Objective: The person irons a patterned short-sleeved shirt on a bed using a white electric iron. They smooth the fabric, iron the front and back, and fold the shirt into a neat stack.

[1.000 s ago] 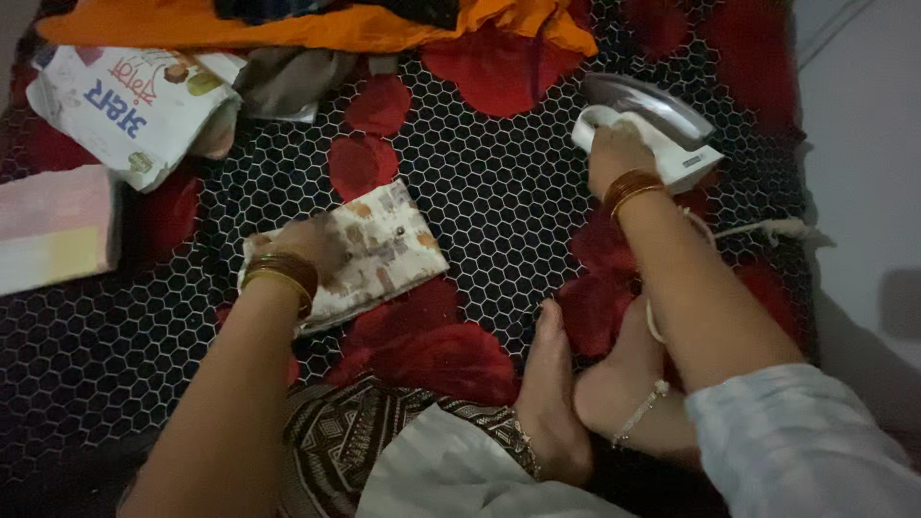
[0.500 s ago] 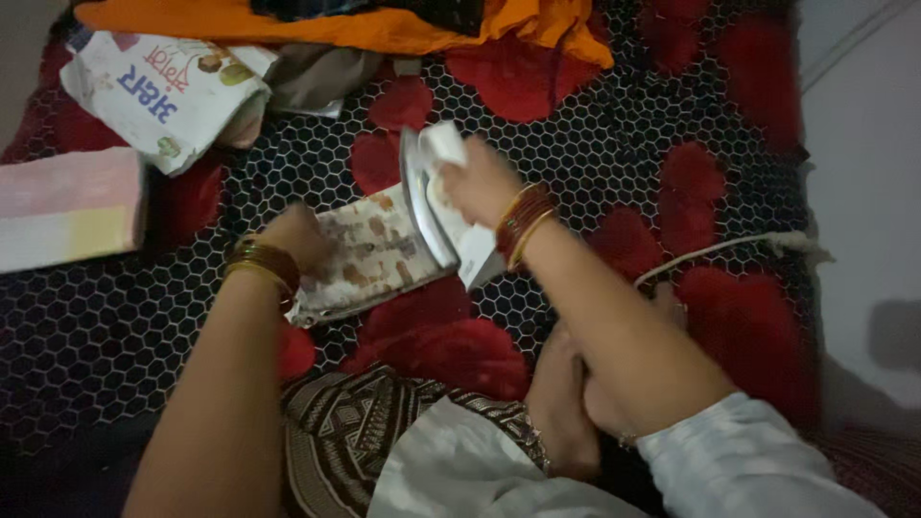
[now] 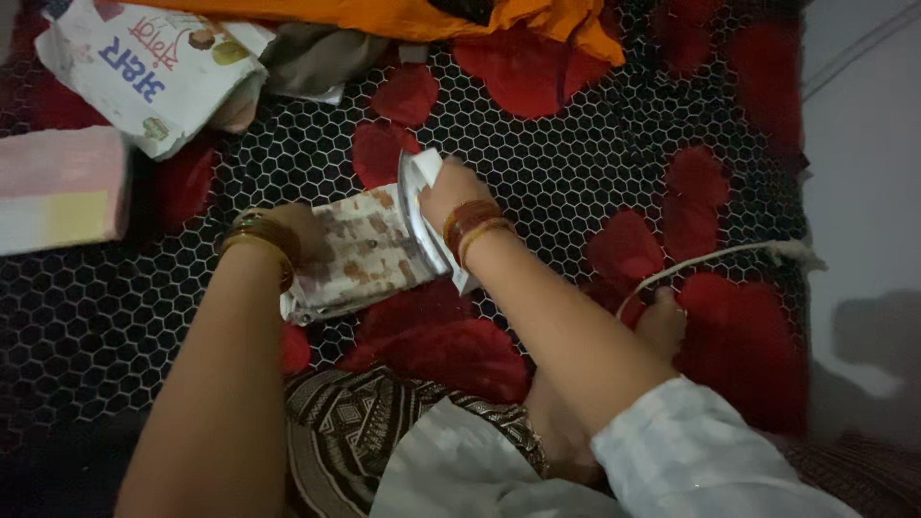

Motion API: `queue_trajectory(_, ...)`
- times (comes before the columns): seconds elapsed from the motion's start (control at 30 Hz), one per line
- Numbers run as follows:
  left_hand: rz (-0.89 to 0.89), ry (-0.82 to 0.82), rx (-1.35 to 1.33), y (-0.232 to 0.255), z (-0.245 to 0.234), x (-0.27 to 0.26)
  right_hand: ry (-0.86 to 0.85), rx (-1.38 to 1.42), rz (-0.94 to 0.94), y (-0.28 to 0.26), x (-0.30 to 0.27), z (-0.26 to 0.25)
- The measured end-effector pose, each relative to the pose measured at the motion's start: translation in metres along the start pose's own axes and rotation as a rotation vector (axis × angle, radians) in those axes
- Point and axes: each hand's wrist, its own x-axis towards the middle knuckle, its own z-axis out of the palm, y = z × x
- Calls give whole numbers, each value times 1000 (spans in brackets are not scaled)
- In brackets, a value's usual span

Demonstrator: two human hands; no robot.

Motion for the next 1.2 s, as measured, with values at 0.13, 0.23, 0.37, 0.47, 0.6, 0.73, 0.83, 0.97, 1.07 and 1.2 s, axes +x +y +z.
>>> queue_trajectory(0.13, 220, -30, 361, -6, 8, 10, -5, -46, -22, -4, 7, -1)
queue_trajectory(0.23, -24, -23, 37, -22, 19, 13, 17, -25, -32, 4, 1, 6)
queue_trajectory(0.37, 95, 64, 176, -32, 33, 17, 25, -67, -40, 19, -24, 8)
queue_trajectory(0.47, 174, 121, 411, -28, 32, 13, -26, -107, -18, 17, -44, -4)
queue_trajectory(0.6, -5, 65, -88, -35, 38, -11, -126, -154, -51, 13, -55, -17)
queue_trajectory(0.73, 15, 29, -256, -39, 28, -25, -97, -157, -97, 0, -57, 2)
queue_trajectory(0.83, -7, 42, -175, -43, 20, -21, -48, -108, -144, -18, -49, 19)
queue_trajectory(0.97, 224, 10, 208, -46, 17, 1, -33, -112, -105, -27, -29, 34)
queue_trajectory(1.07, 246, -32, 313, -46, 11, 4, -36, -75, -106, -36, -13, 31)
queue_trajectory(1.2, 103, -75, 157, -39, 2, -16, -55, -86, -109, -44, -4, 27)
